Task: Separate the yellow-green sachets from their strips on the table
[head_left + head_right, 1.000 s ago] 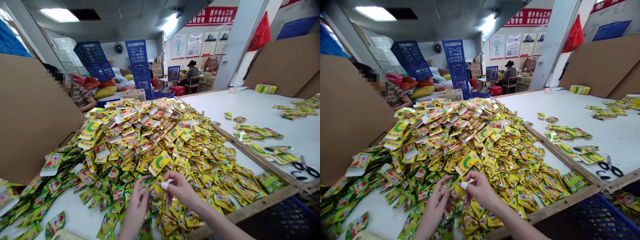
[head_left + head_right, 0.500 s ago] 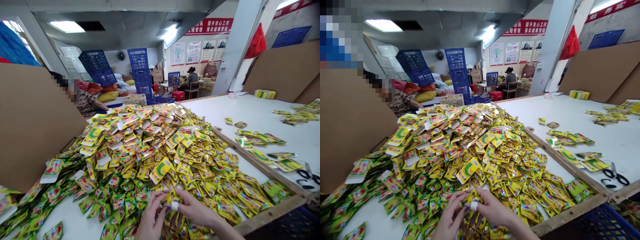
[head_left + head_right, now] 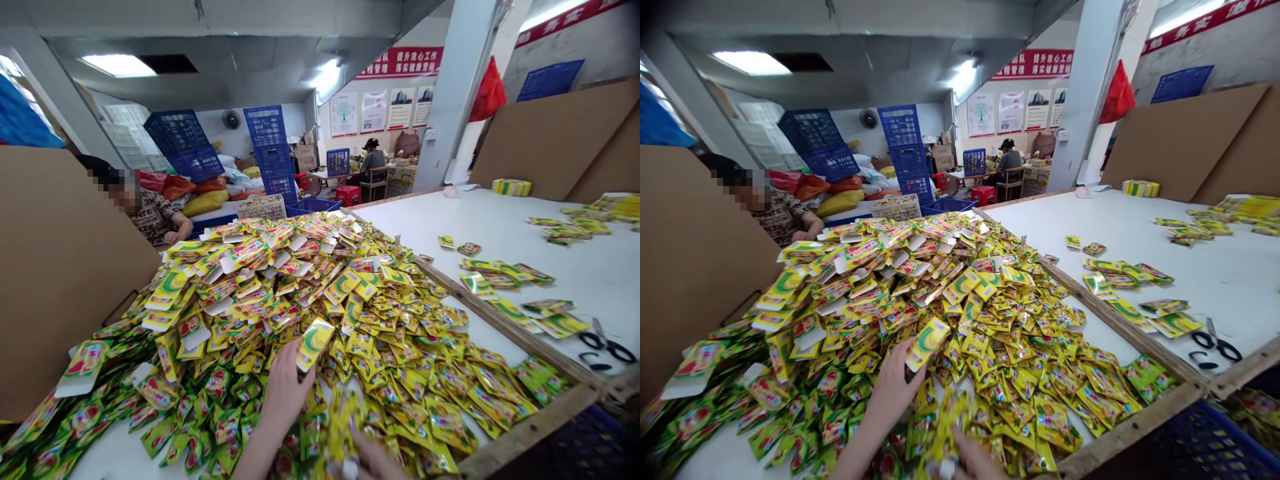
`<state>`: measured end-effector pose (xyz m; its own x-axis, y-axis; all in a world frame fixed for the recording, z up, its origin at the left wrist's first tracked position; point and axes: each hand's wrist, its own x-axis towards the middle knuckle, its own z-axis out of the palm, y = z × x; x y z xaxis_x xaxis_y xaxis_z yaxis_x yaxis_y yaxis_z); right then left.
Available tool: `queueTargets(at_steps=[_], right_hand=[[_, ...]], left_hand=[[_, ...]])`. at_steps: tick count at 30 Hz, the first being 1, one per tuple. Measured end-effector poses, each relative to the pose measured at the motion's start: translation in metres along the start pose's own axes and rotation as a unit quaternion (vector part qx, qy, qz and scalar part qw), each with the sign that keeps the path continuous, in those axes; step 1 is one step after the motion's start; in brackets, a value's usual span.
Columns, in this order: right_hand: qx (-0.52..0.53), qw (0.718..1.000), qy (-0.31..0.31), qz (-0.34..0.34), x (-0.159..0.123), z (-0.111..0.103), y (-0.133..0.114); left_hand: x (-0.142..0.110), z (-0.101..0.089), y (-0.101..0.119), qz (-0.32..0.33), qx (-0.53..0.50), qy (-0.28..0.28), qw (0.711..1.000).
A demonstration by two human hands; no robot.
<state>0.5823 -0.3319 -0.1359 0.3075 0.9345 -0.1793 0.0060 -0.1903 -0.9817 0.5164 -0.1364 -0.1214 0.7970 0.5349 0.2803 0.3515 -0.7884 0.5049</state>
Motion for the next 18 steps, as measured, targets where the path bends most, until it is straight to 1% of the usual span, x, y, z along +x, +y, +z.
queueTargets(at_steps=[1,3,5,6,7,9,10,11,12,13,14,15,16,17,18], right_hand=[[-0.013,1.0,0.022,-0.007,0.002,-0.003,-0.003],[-0.062,0.994,0.069,-0.049,0.005,-0.013,-0.014],[-0.134,0.979,0.106,-0.114,0.006,-0.026,-0.03],[-0.164,0.971,0.103,-0.141,0.006,-0.032,-0.039],[-0.186,0.966,0.084,-0.156,0.006,-0.037,-0.047],[-0.179,0.971,0.027,-0.159,0.008,-0.039,-0.06],[-0.143,0.978,0.001,-0.151,0.009,-0.037,-0.064],[-0.086,0.986,-0.016,-0.14,0.01,-0.032,-0.065],[-0.011,0.992,-0.024,-0.126,0.011,-0.025,-0.064],[0.075,0.991,-0.029,-0.109,0.012,-0.018,-0.061],[0.163,0.982,-0.035,-0.088,0.013,-0.01,-0.057],[0.243,0.967,-0.042,-0.066,0.013,-0.002,-0.052],[0.309,0.949,-0.045,-0.045,0.012,0.004,-0.047],[0.359,0.932,-0.042,-0.028,0.012,0.009,-0.042],[0.395,0.918,-0.036,-0.016,0.01,0.013,-0.039]], left_hand=[[-0.002,-0.007,0.001,-0.017,-0.024,-0.013,0.999],[-0.007,-0.026,0.004,-0.064,-0.103,-0.057,0.991],[-0.015,-0.045,0.007,-0.108,-0.199,-0.111,0.968],[-0.019,-0.053,0.009,-0.122,-0.239,-0.135,0.954],[-0.024,-0.06,0.011,-0.128,-0.265,-0.153,0.943],[-0.033,-0.069,0.012,-0.127,-0.305,-0.17,0.928],[-0.036,-0.07,0.012,-0.121,-0.325,-0.164,0.923],[-0.039,-0.069,0.012,-0.114,-0.348,-0.144,0.92],[-0.042,-0.066,0.013,-0.105,-0.378,-0.116,0.912],[-0.044,-0.061,0.015,-0.101,-0.418,-0.085,0.899],[-0.047,-0.054,0.018,-0.105,-0.468,-0.055,0.876],[-0.049,-0.047,0.023,-0.115,-0.526,-0.026,0.842],[-0.051,-0.039,0.029,-0.129,-0.583,-0.003,0.802],[-0.054,-0.031,0.035,-0.142,-0.631,0.01,0.763],[-0.057,-0.024,0.041,-0.151,-0.657,0.017,0.738]])
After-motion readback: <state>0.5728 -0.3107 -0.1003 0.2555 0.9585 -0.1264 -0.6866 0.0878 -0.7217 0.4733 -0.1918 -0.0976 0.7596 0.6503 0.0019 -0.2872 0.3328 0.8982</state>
